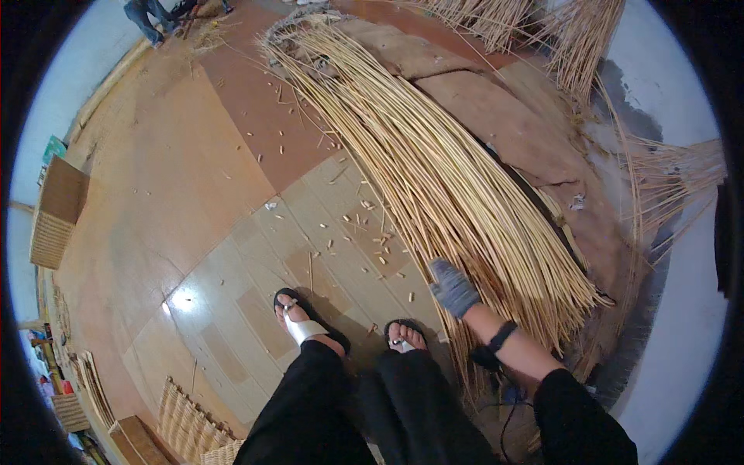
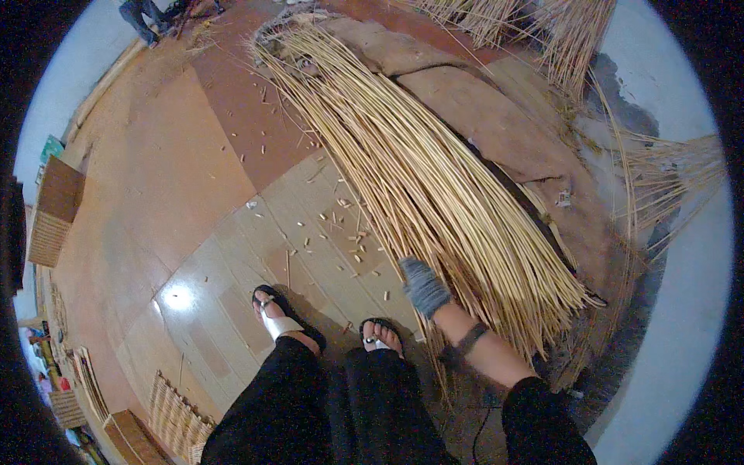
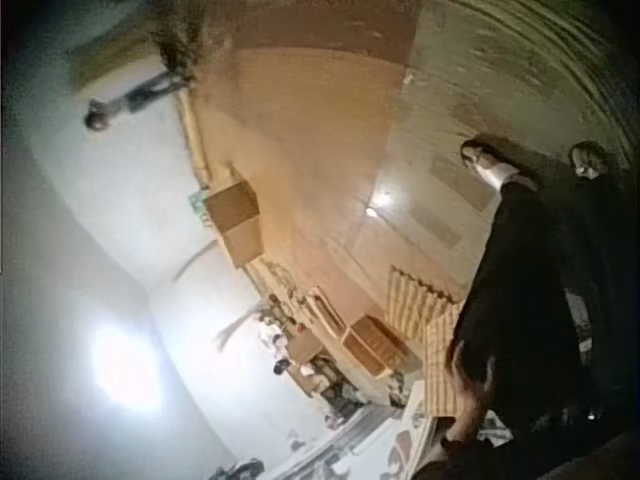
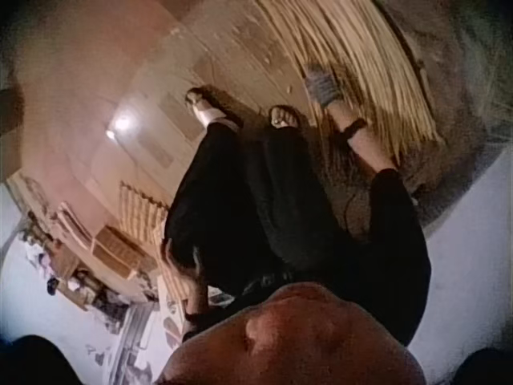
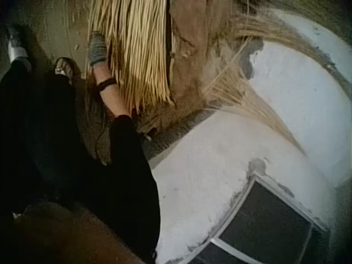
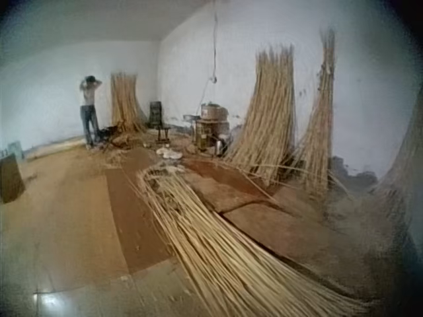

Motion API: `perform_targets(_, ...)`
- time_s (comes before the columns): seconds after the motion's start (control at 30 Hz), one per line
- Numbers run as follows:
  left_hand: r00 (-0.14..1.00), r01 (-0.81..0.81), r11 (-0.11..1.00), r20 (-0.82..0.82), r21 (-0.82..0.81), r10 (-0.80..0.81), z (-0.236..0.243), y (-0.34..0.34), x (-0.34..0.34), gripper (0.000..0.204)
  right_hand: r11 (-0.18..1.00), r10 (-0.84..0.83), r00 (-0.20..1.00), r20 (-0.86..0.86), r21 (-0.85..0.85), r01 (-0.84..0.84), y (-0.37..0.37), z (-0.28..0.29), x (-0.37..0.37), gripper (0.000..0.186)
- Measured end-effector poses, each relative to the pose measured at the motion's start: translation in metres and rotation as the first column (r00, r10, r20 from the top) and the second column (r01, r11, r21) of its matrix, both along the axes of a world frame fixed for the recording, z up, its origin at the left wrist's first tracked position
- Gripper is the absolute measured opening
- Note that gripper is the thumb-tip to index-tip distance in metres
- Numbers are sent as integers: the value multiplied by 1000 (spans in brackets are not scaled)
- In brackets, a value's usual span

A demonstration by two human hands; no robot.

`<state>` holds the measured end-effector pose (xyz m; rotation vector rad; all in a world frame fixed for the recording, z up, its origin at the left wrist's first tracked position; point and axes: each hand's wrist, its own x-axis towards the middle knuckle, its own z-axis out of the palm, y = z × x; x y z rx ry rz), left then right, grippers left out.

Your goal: Weave together long, flexible strips of wood or bamboo to construct a basket.

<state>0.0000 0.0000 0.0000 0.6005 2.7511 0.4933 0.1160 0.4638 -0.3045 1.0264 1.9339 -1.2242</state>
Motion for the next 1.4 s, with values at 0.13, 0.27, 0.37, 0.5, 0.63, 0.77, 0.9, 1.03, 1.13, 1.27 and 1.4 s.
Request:
perform_targets(0.13,1000,-13,1000,-7,22,13,-8,-7,-5,55,768,299,948,-111,617,-170,-13,-54,-65,85)
perform_targets(0.27,995,-72,995,74,64,67,-12,-17,-9,54,766,77,989,128,627,-141,10,-59,-84,108)
perform_targets(0.37,995,-79,991,74,111,71,-17,-22,-11,53,713,108,926,361,621,-325,24,-51,-70,123)
perform_targets(0.5,994,-65,993,91,94,57,-16,-27,-13,55,720,129,920,369,603,-343,19,-70,-63,121)
perform_targets(0.63,989,-93,994,121,52,87,-16,-32,-13,55,977,-103,995,-1,188,101,-18,-133,-76,94)
perform_targets(0.77,953,-183,975,265,124,145,-8,-16,-15,55,160,472,875,-105,987,32,-59,-118,-75,89)
perform_targets(0.9,962,-111,989,259,100,82,3,-12,-10,59,861,164,977,-135,502,-75,-45,-45,-53,87)
perform_targets(1.03,991,-67,898,131,435,11,-21,-34,-1,44,901,130,938,-321,432,23,-77,5,10,43)
perform_targets(1.13,954,-265,713,285,649,95,-38,-76,24,41,907,379,864,-331,320,-275,-89,42,80,33)
perform_targets(1.27,835,-385,887,506,257,216,-55,-199,56,36,902,329,944,-31,305,-305,-97,93,208,30)
perform_targets(1.4,565,-631,776,-696,-17,444,-74,-356,68,35,905,224,973,57,357,-229,-104,90,276,27)
